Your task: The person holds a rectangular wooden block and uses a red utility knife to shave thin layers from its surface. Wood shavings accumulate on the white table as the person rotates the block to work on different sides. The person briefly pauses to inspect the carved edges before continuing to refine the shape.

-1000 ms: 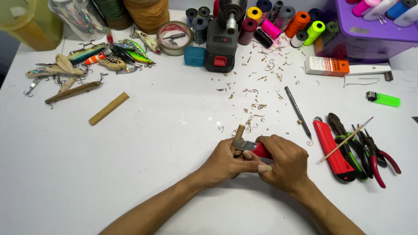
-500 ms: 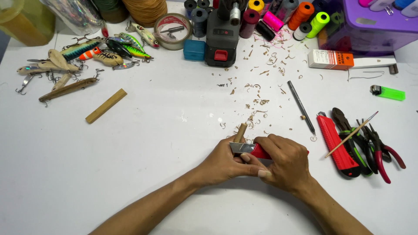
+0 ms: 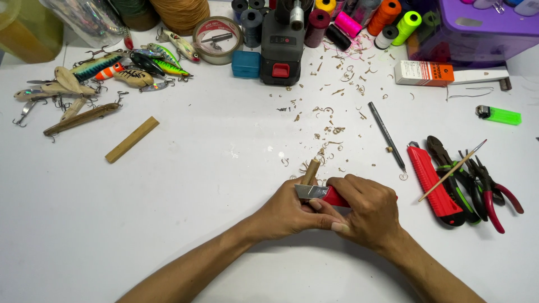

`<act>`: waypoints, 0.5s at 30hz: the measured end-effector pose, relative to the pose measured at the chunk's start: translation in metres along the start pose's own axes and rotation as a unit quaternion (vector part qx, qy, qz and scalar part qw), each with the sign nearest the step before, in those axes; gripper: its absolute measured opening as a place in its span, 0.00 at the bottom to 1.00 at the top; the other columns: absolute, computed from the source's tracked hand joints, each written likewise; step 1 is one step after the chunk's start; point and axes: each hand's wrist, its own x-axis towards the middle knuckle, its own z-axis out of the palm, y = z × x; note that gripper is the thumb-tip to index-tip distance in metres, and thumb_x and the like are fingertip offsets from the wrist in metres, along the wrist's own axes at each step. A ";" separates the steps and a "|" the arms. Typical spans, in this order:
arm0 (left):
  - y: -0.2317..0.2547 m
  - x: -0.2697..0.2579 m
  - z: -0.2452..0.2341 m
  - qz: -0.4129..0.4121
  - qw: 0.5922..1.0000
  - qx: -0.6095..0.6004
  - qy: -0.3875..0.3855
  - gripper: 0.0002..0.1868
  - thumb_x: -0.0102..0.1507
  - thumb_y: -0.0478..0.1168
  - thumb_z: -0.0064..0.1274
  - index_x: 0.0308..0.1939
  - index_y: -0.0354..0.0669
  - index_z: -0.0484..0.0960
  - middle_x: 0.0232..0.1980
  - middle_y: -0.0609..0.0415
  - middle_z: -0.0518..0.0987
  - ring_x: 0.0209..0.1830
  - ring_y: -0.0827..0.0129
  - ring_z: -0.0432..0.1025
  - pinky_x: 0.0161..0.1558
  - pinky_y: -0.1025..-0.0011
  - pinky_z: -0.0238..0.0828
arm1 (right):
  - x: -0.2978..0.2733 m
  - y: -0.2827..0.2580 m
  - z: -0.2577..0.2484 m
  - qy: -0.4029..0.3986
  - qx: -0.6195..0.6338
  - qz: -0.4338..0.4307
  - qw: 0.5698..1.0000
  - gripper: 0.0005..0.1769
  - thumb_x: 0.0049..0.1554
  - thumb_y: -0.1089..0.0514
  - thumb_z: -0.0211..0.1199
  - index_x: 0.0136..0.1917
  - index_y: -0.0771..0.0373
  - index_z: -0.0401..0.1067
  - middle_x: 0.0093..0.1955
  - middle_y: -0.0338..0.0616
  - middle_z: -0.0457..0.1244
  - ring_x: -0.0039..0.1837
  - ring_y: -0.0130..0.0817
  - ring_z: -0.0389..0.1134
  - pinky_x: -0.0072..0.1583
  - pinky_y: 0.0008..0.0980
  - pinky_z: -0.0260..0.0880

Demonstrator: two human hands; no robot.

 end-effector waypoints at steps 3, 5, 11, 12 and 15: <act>0.000 0.002 -0.001 0.001 1.000 0.006 0.001 0.20 0.48 0.38 0.64 0.28 0.41 0.63 0.19 0.60 0.66 0.19 0.85 0.61 0.24 0.87 0.60 | -0.002 -0.001 -0.003 0.011 -0.016 0.006 1.000 0.22 0.49 0.37 0.55 0.40 0.58 0.69 0.23 0.41 0.57 0.24 0.33 0.61 0.27 0.25 0.62; -0.001 0.002 -0.002 0.003 1.000 0.010 -0.001 0.20 0.48 0.38 0.63 0.27 0.41 0.63 0.19 0.60 0.66 0.19 0.85 0.61 0.23 0.87 0.59 | -0.001 -0.002 -0.004 0.016 -0.014 0.013 1.000 0.22 0.49 0.37 0.56 0.40 0.59 0.69 0.23 0.42 0.57 0.24 0.34 0.62 0.27 0.26 0.62; -0.006 0.004 -0.002 0.002 1.000 0.020 0.002 0.20 0.49 0.39 0.63 0.26 0.42 0.62 0.18 0.60 0.65 0.18 0.85 0.60 0.23 0.87 0.59 | -0.003 -0.001 -0.002 0.024 -0.019 0.023 0.999 0.24 0.50 0.36 0.55 0.40 0.59 0.69 0.23 0.42 0.58 0.24 0.34 0.62 0.27 0.26 0.62; -0.007 0.004 -0.002 0.002 1.000 0.022 0.003 0.20 0.49 0.39 0.63 0.26 0.42 0.62 0.18 0.60 0.65 0.18 0.85 0.60 0.22 0.87 0.59 | -0.004 -0.002 -0.002 0.033 -0.023 0.023 0.999 0.24 0.50 0.36 0.54 0.40 0.59 0.69 0.23 0.42 0.58 0.24 0.34 0.61 0.27 0.26 0.62; -0.009 0.004 -0.003 0.003 1.000 0.026 0.004 0.20 0.50 0.40 0.62 0.26 0.42 0.62 0.18 0.60 0.65 0.18 0.84 0.60 0.22 0.87 0.58 | -0.003 -0.004 -0.002 0.038 -0.015 0.026 0.999 0.23 0.50 0.37 0.54 0.40 0.60 0.69 0.23 0.42 0.58 0.24 0.34 0.61 0.27 0.26 0.62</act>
